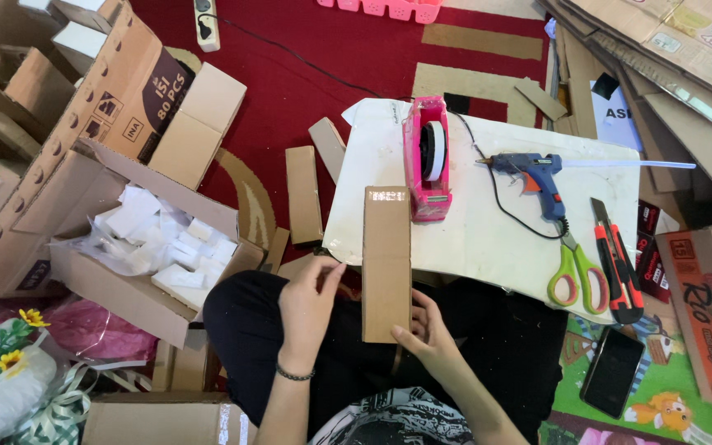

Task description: The person constructs a small cardboard box by folding cardboard pieces and securing them using a glue gun and tape.

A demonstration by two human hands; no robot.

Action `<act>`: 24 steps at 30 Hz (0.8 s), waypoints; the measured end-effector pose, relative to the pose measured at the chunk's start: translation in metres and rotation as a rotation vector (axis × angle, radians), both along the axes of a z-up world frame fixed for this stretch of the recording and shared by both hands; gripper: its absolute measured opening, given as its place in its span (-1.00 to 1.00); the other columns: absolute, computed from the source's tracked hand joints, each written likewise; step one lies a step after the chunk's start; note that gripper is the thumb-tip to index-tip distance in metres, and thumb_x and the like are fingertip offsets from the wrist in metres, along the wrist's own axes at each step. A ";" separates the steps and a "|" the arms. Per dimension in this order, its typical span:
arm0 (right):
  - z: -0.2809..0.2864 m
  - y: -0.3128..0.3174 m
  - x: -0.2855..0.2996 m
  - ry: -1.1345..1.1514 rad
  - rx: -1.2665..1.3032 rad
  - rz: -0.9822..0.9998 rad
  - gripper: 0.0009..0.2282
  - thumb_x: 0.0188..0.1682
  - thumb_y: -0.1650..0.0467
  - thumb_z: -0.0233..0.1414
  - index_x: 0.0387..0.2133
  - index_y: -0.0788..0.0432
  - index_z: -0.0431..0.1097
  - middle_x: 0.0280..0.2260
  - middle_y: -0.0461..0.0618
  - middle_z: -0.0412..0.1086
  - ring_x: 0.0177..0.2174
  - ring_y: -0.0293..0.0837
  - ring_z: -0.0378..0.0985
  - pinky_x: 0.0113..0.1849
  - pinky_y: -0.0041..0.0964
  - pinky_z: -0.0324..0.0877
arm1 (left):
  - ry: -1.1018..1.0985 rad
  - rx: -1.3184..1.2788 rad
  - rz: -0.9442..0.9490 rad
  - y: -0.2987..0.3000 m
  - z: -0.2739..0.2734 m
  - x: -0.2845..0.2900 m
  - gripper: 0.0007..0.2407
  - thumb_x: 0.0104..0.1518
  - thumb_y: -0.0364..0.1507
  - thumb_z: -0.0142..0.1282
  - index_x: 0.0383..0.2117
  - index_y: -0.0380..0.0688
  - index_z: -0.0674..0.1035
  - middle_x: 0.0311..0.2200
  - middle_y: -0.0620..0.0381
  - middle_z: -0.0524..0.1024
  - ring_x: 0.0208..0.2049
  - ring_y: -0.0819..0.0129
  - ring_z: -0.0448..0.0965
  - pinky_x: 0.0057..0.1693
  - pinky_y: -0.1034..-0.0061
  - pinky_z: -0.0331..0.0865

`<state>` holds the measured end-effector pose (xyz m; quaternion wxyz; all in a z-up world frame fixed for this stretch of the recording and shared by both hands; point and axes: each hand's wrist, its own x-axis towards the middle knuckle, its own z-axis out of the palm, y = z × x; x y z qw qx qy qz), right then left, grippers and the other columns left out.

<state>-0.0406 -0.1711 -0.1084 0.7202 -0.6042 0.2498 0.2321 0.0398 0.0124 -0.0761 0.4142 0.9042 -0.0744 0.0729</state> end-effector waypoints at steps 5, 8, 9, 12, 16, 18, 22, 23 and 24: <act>0.008 -0.014 -0.001 -0.106 -0.020 -0.046 -0.28 -0.30 0.43 0.10 0.21 0.09 -0.08 -0.04 0.07 0.27 -0.12 -0.11 0.42 -0.10 -0.28 0.42 | 0.170 -0.302 0.021 -0.004 -0.012 -0.001 -0.77 0.09 -0.34 -0.03 -0.17 -0.11 0.47 -0.17 0.12 0.50 -0.16 0.35 0.51 -0.09 0.53 0.40; 0.012 -0.036 -0.006 -0.407 -0.431 0.075 -0.29 -0.33 0.32 0.15 0.16 0.08 -0.01 0.18 -0.01 0.06 0.09 -0.13 0.17 0.07 -0.21 0.14 | 0.137 -0.567 0.089 -0.005 -0.007 -0.003 -0.35 -0.17 -0.38 0.25 0.08 -0.28 0.14 0.04 -0.08 0.24 0.05 0.16 0.35 0.07 0.42 0.39; 0.013 -0.045 -0.007 -0.580 -0.609 0.052 -0.34 -0.34 0.35 0.18 0.10 0.15 0.08 0.09 0.03 0.15 0.04 -0.11 0.22 0.06 -0.24 0.13 | -0.073 -0.421 0.089 -0.005 -0.003 -0.005 -0.20 -0.20 -0.25 0.24 0.15 -0.24 -0.01 0.10 -0.16 0.14 0.13 0.06 0.23 0.15 0.28 0.29; 0.040 -0.066 0.000 -0.896 -0.914 0.079 -0.47 -0.29 0.45 0.13 0.02 0.23 0.18 0.00 0.10 0.24 0.00 -0.03 0.26 0.07 -0.21 0.12 | -0.395 -0.190 0.103 -0.003 0.006 -0.011 -0.04 -0.26 -0.08 0.26 0.22 -0.26 -0.11 0.17 -0.21 0.01 0.22 -0.04 0.11 0.30 0.12 0.13; 0.062 -0.086 0.013 -1.148 -1.173 0.272 -0.57 -0.19 0.68 -0.14 0.00 0.23 0.19 -0.01 0.13 0.17 0.04 0.14 0.19 0.11 0.03 0.15 | -0.576 -0.073 0.030 -0.011 0.028 -0.011 -0.66 0.05 -0.20 0.05 -0.16 -0.17 0.43 -0.02 0.00 0.20 0.10 0.07 0.19 0.23 0.18 0.16; 0.063 -0.084 0.016 -1.205 -1.213 0.286 -0.65 -0.11 0.65 -0.20 -0.02 0.27 0.20 -0.02 0.17 0.17 0.04 0.18 0.20 0.11 0.04 0.17 | -0.513 -0.017 -0.115 -0.017 0.038 0.000 -0.71 0.06 -0.28 0.07 -0.17 -0.17 0.46 -0.08 0.04 0.33 0.04 0.12 0.30 0.18 0.24 0.21; 0.024 -0.088 0.023 -1.342 -1.281 0.296 -0.71 -0.03 0.65 -0.25 -0.05 0.30 0.21 -0.01 0.21 0.15 0.06 0.22 0.19 0.10 0.07 0.21 | -0.328 0.340 -0.462 -0.034 0.037 0.017 -0.46 0.01 -0.06 0.01 0.06 -0.11 0.34 0.03 0.00 0.35 0.11 0.08 0.27 0.17 0.07 0.17; 0.018 -0.085 0.026 -1.340 -1.284 0.292 -0.71 -0.03 0.65 -0.25 -0.05 0.30 0.21 -0.01 0.21 0.15 0.06 0.22 0.19 0.10 0.07 0.21 | -0.330 0.340 -0.467 -0.041 0.035 0.020 -0.46 0.01 -0.06 0.01 0.06 -0.11 0.34 0.03 0.00 0.35 0.11 0.08 0.27 0.17 0.07 0.17; 0.012 -0.082 0.029 -1.380 -1.359 0.201 -0.70 -0.09 0.65 -0.18 -0.08 0.24 0.26 -0.05 0.16 0.20 0.01 0.21 0.26 0.03 -0.01 0.28 | -0.238 0.347 -0.525 -0.048 0.032 0.024 -0.38 -0.12 -0.11 0.14 0.08 -0.18 0.32 0.06 -0.09 0.31 0.14 -0.01 0.22 0.19 0.07 0.10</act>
